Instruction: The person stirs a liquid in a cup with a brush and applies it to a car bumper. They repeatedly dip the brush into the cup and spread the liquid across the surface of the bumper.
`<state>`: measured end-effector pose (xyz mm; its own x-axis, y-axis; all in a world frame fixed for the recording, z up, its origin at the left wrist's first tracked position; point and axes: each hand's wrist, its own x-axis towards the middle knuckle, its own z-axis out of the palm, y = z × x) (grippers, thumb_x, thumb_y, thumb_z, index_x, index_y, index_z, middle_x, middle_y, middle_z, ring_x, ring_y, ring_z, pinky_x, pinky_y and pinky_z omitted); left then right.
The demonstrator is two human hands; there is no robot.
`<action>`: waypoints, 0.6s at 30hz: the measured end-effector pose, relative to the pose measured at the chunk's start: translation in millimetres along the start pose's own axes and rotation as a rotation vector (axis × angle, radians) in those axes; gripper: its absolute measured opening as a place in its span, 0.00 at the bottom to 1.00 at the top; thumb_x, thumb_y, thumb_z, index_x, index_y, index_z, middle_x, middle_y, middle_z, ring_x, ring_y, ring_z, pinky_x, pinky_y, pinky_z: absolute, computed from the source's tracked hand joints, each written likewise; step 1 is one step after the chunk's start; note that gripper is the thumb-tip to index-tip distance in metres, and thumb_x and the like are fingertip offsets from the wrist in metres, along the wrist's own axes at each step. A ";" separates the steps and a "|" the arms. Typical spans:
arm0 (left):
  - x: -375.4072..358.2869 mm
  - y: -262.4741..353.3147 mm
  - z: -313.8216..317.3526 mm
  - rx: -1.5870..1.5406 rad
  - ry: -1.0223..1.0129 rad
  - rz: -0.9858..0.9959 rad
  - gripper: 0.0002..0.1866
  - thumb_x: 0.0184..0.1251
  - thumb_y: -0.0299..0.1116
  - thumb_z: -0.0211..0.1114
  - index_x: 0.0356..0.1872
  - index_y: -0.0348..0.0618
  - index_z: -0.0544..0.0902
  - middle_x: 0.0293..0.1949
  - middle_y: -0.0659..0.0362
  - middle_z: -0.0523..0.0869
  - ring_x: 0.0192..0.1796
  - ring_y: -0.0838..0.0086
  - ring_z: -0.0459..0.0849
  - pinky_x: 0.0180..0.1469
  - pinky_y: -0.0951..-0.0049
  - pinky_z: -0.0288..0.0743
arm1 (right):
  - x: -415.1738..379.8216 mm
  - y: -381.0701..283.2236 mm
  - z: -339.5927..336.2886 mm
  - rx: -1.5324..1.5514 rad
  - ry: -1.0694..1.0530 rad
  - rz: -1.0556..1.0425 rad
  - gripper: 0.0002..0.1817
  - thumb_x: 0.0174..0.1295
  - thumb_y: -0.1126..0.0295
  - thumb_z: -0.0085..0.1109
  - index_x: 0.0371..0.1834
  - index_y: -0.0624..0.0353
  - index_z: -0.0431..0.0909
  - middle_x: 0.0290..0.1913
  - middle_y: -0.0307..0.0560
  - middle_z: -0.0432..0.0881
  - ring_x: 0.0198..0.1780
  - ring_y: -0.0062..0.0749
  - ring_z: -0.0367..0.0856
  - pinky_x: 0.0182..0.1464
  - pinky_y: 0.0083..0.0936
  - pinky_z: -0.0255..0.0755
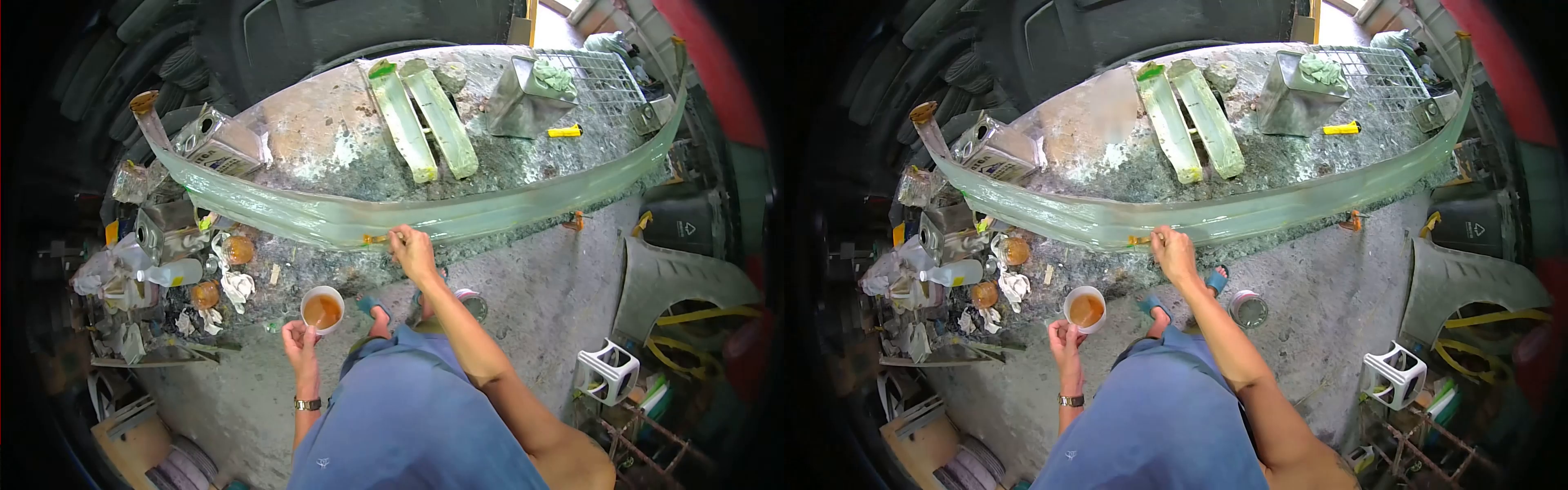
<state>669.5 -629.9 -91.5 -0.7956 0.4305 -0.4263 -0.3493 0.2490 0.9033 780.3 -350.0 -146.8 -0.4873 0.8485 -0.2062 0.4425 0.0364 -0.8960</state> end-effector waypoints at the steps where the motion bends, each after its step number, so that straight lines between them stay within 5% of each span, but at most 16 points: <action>1: 0.7 -0.2 0.3 0.025 -0.006 0.019 0.14 0.68 0.35 0.63 0.47 0.43 0.70 0.39 0.63 0.78 0.41 0.80 0.78 0.44 0.74 0.78 | 0.5 3.8 -3.3 -0.004 0.004 0.002 0.09 0.63 0.66 0.57 0.37 0.60 0.81 0.23 0.56 0.82 0.26 0.51 0.83 0.33 0.40 0.75; 7: 2.4 0.7 11.4 0.006 -0.011 0.001 0.14 0.67 0.32 0.64 0.48 0.44 0.70 0.38 0.64 0.76 0.41 0.81 0.77 0.42 0.77 0.76 | 5.9 32.7 -56.6 -0.230 0.167 0.053 0.08 0.61 0.68 0.56 0.32 0.61 0.81 0.26 0.61 0.81 0.32 0.60 0.81 0.38 0.47 0.75; 9: 3.6 -3.6 18.8 0.011 -0.044 -0.003 0.14 0.67 0.32 0.64 0.48 0.44 0.70 0.38 0.64 0.76 0.40 0.81 0.77 0.42 0.77 0.76 | 11.8 48.0 -83.2 -0.411 0.186 -0.037 0.09 0.62 0.70 0.55 0.29 0.63 0.79 0.21 0.58 0.80 0.22 0.48 0.82 0.30 0.39 0.75; 13: 5.8 -10.2 36.6 0.033 -0.059 0.024 0.13 0.68 0.34 0.63 0.47 0.45 0.70 0.37 0.65 0.76 0.40 0.82 0.77 0.42 0.77 0.76 | 19.8 47.4 -144.7 -0.492 0.198 0.031 0.08 0.58 0.70 0.57 0.28 0.64 0.80 0.29 0.65 0.81 0.33 0.61 0.81 0.39 0.50 0.75; 18: -5.5 5.2 73.6 0.077 -0.042 -0.005 0.14 0.68 0.36 0.63 0.47 0.44 0.70 0.38 0.64 0.77 0.39 0.82 0.77 0.44 0.77 0.75 | 42.3 67.8 -199.6 -0.634 0.203 0.056 0.08 0.57 0.70 0.59 0.27 0.64 0.81 0.28 0.63 0.81 0.34 0.59 0.81 0.39 0.48 0.76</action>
<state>708.5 -567.2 -88.0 -0.7718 0.4650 -0.4337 -0.3129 0.3161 0.8957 940.0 -206.3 -137.8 -0.3268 0.9384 -0.1125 0.8502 0.2399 -0.4685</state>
